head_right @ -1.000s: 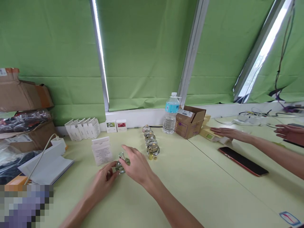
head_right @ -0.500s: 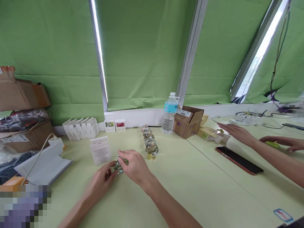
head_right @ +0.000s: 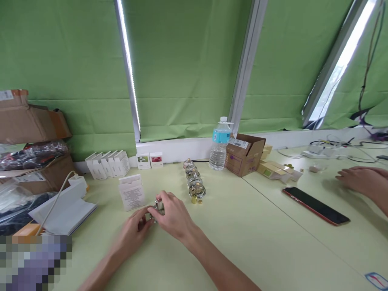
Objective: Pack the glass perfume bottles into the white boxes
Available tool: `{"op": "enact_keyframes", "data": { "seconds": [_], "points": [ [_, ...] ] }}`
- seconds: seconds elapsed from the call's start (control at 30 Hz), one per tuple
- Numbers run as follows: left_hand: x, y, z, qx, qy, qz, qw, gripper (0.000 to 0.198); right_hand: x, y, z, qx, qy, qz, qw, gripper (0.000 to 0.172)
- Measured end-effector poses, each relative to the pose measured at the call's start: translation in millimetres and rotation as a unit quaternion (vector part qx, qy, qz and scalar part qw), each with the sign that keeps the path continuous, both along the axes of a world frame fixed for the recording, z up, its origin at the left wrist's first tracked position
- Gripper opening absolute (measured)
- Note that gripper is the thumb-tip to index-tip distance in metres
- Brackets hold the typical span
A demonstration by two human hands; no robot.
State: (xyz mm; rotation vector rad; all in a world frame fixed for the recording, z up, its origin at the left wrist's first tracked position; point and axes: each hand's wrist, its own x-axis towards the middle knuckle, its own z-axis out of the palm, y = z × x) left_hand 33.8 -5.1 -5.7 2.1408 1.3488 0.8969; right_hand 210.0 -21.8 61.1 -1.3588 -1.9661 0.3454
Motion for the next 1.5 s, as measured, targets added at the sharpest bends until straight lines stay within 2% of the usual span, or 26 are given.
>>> {"op": "enact_keyframes", "data": {
  "seconds": [0.07, 0.1, 0.23, 0.3, 0.4, 0.47, 0.5, 0.6, 0.7, 0.87, 1.07, 1.33, 1.5],
  "points": [
    [0, -1, 0.5, -0.005, -0.001, -0.001, 1.0, 0.033, 2, 1, -2.4, -0.031, 0.009, 0.002, 0.999, 0.042],
    [0, -1, 0.7, -0.006, -0.003, -0.001, 1.0, 0.033, 3, 2, -3.3, -0.043, 0.007, 0.002, 0.999, 0.045],
    [-3, -4, 4.4, 0.012, -0.019, 0.0, 1.0, 0.036, 7, 9, -4.3, -0.055, -0.025, 0.026, 0.998, 0.017],
    [-7, -4, 9.6, 0.061, -0.042, 0.05, 0.996, 0.033, 10, 12, -4.1, -0.059, -0.033, 0.037, 0.997, 0.014],
    [-20, 2, 18.4, 0.169, -0.087, 0.185, 0.964, 0.028, 14, 15, -4.3, -0.08, -0.038, 0.047, 0.995, 0.014],
    [-31, 10, 20.8, 0.203, -0.118, 0.244, 0.941, 0.034, 15, 16, -5.0, -0.088, -0.044, 0.046, 0.994, 0.013],
    [-36, 15, 20.4, 0.195, -0.132, 0.252, 0.938, 0.042, 16, 16, -5.6, -0.089, -0.049, 0.042, 0.994, 0.014],
    [-47, 29, 14.0, 0.104, -0.161, 0.216, 0.957, 0.067, 15, 17, -7.5, -0.081, -0.072, 0.026, 0.994, 0.018],
    [-51, 39, 7.2, 0.048, -0.168, 0.167, 0.97, 0.073, 15, 17, -8.7, -0.061, -0.083, 0.015, 0.995, 0.022],
    [-46, 37, 8.9, 0.059, -0.153, 0.133, 0.978, 0.056, 18, 19, -6.2, -0.003, -0.032, -0.01, 0.999, 0.022],
    [-41, 17, 22.1, 0.078, -0.139, 0.057, 0.986, 0.076, 24, 23, -4.2, 0.113, 0.083, -0.053, 0.989, 0.025],
    [-35, -2, 38.1, 0.087, -0.049, -0.026, 0.995, 0.052, 22, 12, 5.6, 0.24, 0.165, -0.07, 0.954, 0.024],
    [-31, -12, 39.9, 0.131, 0.035, -0.046, 0.99, 0.037, 17, 0, 18.5, 0.297, 0.169, -0.001, 0.94, 0.027]
  ]
}}
